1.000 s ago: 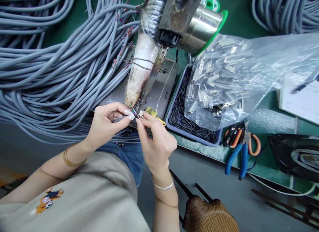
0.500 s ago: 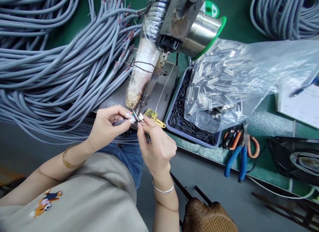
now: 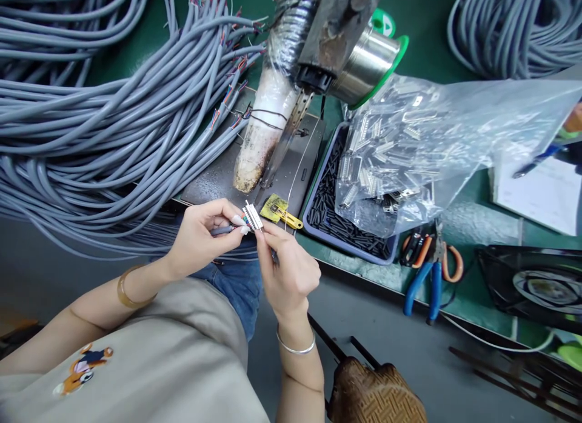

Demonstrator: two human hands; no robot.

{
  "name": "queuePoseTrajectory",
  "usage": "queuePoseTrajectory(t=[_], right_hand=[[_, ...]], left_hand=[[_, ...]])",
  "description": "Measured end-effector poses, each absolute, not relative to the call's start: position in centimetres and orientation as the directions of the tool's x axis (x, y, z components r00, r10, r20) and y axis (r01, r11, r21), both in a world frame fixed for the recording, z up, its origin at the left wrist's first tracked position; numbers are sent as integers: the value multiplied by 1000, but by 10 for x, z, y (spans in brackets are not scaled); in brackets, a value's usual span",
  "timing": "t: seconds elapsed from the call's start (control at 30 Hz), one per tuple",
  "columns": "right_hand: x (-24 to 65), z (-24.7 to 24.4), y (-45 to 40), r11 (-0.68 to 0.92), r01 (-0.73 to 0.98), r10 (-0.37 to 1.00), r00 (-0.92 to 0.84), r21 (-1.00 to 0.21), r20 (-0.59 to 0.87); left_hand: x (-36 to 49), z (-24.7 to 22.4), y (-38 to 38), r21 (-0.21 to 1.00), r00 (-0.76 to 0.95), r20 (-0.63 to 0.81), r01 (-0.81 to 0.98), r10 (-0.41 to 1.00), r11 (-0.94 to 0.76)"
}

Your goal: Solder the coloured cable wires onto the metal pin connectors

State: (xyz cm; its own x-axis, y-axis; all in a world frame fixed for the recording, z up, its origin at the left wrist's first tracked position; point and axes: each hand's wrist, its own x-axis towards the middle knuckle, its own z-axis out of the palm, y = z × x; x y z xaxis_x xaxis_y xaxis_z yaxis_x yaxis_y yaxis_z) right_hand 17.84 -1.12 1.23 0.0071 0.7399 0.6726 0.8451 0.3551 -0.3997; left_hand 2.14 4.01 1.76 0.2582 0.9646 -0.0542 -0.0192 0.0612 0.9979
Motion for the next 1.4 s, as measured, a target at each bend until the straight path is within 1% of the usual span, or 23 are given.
queuePoseTrajectory(t=[0.07, 0.1, 0.17, 0.2, 0.23, 0.3, 0.33, 0.4, 0.5, 0.57, 0.73, 0.9, 1.0, 1.17, 1.4], right_hand=[[180, 12, -17, 342, 787, 754, 96, -514, 650], [181, 13, -21, 351, 754, 723, 159, -555, 673], [183, 17, -26, 405, 688, 613, 284, -602, 737], [183, 19, -28, 428, 660, 574, 329, -617, 750], [183, 21, -30, 433, 637, 565, 360, -638, 742], [181, 25, -29, 379, 617, 631, 372, -689, 681], [180, 26, -27, 335, 638, 673, 353, -693, 650], [177, 26, -22, 287, 717, 718, 278, -635, 638], [175, 21, -10, 322, 789, 768, 104, -522, 632], [174, 18, -2, 346, 784, 783, 62, -515, 619], [173, 15, 7, 351, 762, 772, 93, -544, 629], [174, 20, 9, 356, 773, 767, 79, -525, 637], [174, 23, 9, 372, 776, 760, 60, -509, 647], [174, 22, 7, 370, 757, 774, 68, -538, 629], [175, 22, 5, 349, 801, 776, 44, -487, 629]], left_hand=[[21, 17, 42, 986, 262, -135, -63, 955, 157], [21, 17, 43, 977, 266, -169, -82, 949, 197], [20, 17, 46, 962, 273, -211, -110, 938, 249], [20, 18, 48, 957, 274, -222, -121, 936, 263], [19, 19, 49, 953, 274, -229, -130, 934, 272], [19, 21, 52, 949, 272, -234, -144, 933, 280], [19, 23, 53, 948, 269, -233, -152, 934, 281], [20, 26, 56, 947, 262, -227, -167, 938, 276], [21, 29, 59, 949, 252, -204, -187, 946, 254], [22, 29, 60, 956, 237, -180, -186, 955, 226], [25, 30, 58, 988, 151, -94, -106, 984, 110], [27, 35, 57, 998, 126, -45, -41, 991, 50], [27, 36, 58, 999, 134, -36, -26, 990, 40], [25, 36, 57, 999, 151, -46, -19, 987, 49], [25, 32, 54, 997, 173, -71, 24, 982, 68]])
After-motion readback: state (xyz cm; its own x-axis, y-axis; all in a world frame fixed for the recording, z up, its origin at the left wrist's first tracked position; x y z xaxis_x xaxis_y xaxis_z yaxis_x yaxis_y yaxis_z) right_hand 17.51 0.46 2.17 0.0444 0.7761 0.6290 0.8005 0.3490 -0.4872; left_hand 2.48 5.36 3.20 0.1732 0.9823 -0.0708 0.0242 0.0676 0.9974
